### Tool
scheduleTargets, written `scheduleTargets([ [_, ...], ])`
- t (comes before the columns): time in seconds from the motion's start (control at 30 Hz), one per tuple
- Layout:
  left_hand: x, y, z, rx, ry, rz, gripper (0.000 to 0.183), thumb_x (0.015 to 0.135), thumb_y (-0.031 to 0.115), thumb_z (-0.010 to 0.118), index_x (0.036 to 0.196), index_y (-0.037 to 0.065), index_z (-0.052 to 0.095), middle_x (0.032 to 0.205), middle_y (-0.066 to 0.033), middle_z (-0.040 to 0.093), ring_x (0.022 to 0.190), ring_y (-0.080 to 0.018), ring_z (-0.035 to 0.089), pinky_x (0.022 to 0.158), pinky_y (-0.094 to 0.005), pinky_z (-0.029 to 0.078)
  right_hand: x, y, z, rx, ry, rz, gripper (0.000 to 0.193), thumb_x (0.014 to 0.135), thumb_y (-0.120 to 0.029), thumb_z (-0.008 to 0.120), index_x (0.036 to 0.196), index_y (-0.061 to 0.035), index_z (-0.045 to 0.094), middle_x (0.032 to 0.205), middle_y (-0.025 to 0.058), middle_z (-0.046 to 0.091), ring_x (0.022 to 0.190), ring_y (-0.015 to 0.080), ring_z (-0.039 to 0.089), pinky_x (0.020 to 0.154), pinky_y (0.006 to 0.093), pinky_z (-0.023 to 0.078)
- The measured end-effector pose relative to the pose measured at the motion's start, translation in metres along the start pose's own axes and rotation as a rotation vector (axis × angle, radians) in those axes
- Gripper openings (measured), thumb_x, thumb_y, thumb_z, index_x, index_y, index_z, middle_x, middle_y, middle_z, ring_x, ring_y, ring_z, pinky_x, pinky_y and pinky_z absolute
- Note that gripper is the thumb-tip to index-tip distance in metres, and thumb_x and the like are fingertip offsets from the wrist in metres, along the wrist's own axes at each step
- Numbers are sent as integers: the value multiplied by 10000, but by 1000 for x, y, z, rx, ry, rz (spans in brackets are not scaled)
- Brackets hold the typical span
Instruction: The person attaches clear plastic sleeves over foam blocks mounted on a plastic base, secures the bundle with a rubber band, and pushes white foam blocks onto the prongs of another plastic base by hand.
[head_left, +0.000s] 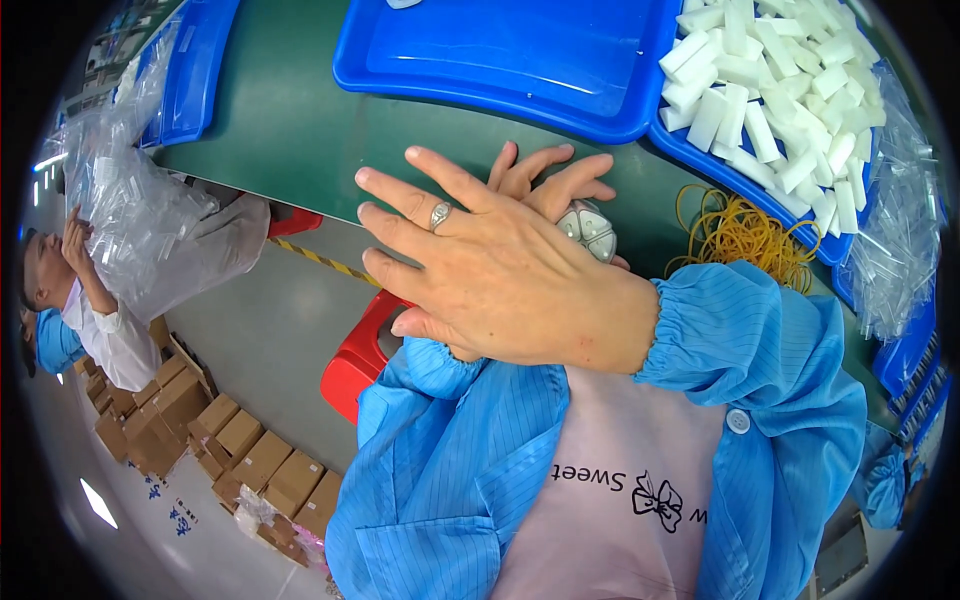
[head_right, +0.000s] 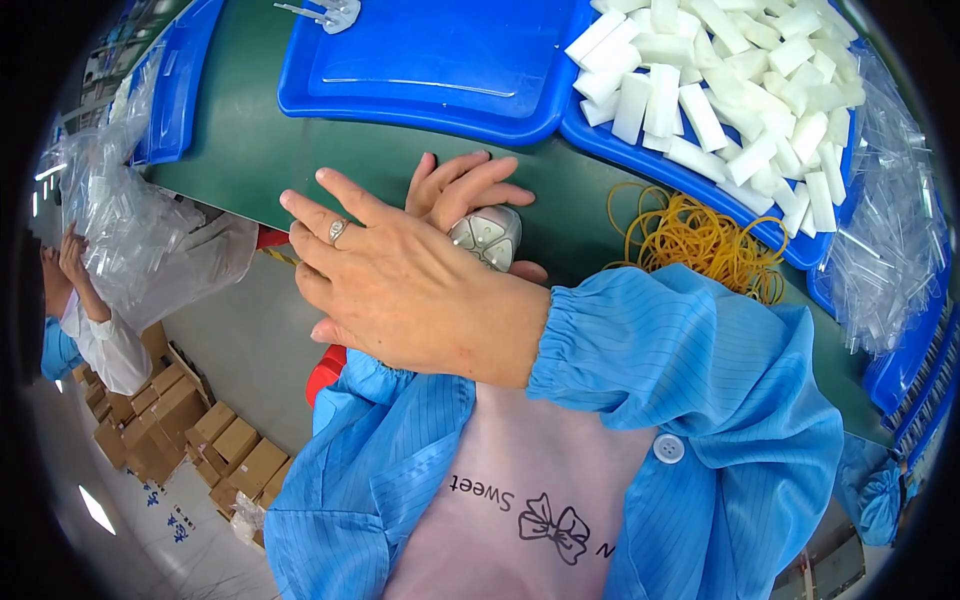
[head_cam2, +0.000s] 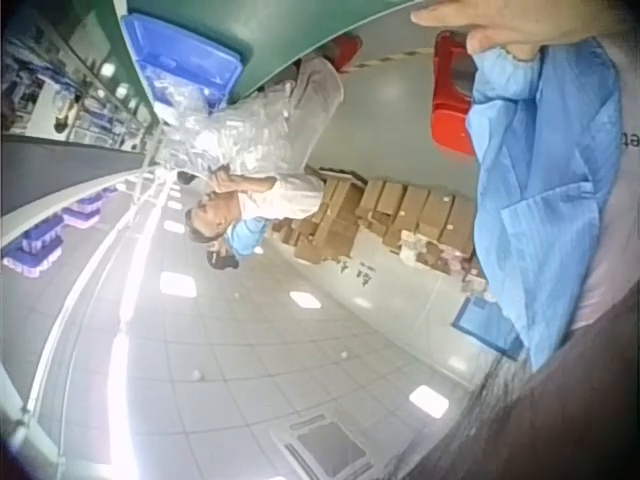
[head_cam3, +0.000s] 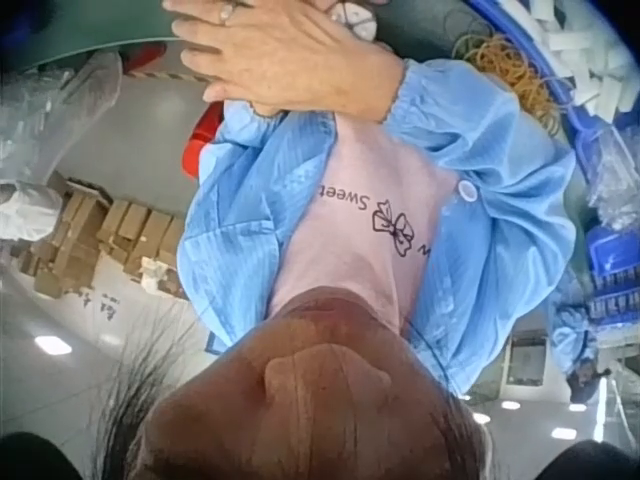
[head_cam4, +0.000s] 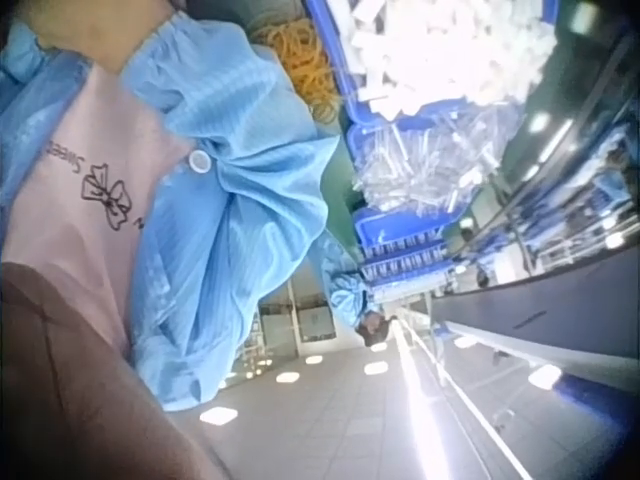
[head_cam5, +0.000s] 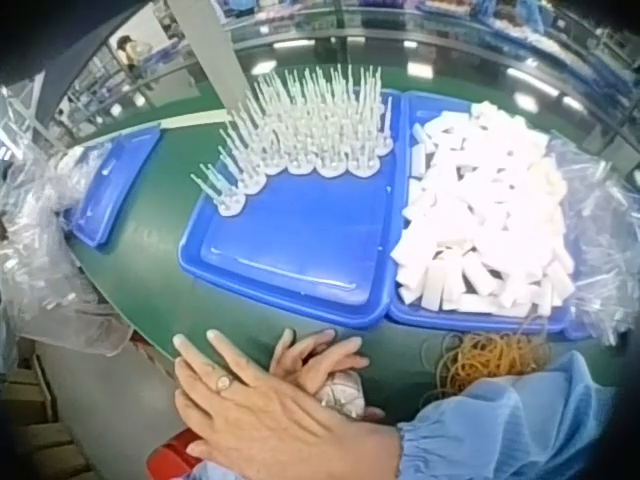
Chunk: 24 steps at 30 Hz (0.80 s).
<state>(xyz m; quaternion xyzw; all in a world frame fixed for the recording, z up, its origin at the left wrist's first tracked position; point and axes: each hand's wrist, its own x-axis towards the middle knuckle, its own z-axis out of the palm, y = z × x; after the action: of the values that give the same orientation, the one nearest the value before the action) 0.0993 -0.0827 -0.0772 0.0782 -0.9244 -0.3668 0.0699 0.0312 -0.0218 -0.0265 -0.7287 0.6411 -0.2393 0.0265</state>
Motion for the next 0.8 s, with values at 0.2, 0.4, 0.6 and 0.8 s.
scheduleTargets([
  [0.2, -3, -7, 8, 15, 130, 118, 592, 700, 447, 635, 1186, 123, 538, 1136, -5, 593, 1227, -275, 409, 1085, -482, 221, 2, -6, 17, 17, 142, 91, 427, 863, -431, 491, 1012, -63, 647, 1173, 106, 560, 1295, 272, 336, 1098, 459, 179],
  [0.4, 3, 5, -7, -478, 207, 71, 365, 708, 247, 689, 1000, 68, 564, 918, -66, 609, 998, -273, 517, 927, -448, 368, 2, -5, -24, 273, 365, -127, 142, 711, -178, 616, 804, -72, 631, 947, 51, 606, 1055, 256, 524, 939, 398, 388],
  [0.6, 0, 19, -13, -1296, 346, -189, 455, 717, -30, 649, 1129, 14, 459, 773, -75, 562, 718, -189, 573, 689, -336, 499, -80, 45, -80, -273, 61, 351, 101, 670, -149, 611, 758, -99, 614, 772, 21, 494, 812, 211, 522, 703, 355, 426],
  [0.8, 6, 37, -12, -1340, 233, -190, 658, 644, -65, 724, 1225, 9, 425, 756, -24, 558, 692, -88, 540, 617, -212, 445, -102, 49, -52, -672, -50, 232, 71, 690, -90, 564, 729, -54, 611, 821, 55, 487, 871, 207, 495, 832, 350, 391],
])
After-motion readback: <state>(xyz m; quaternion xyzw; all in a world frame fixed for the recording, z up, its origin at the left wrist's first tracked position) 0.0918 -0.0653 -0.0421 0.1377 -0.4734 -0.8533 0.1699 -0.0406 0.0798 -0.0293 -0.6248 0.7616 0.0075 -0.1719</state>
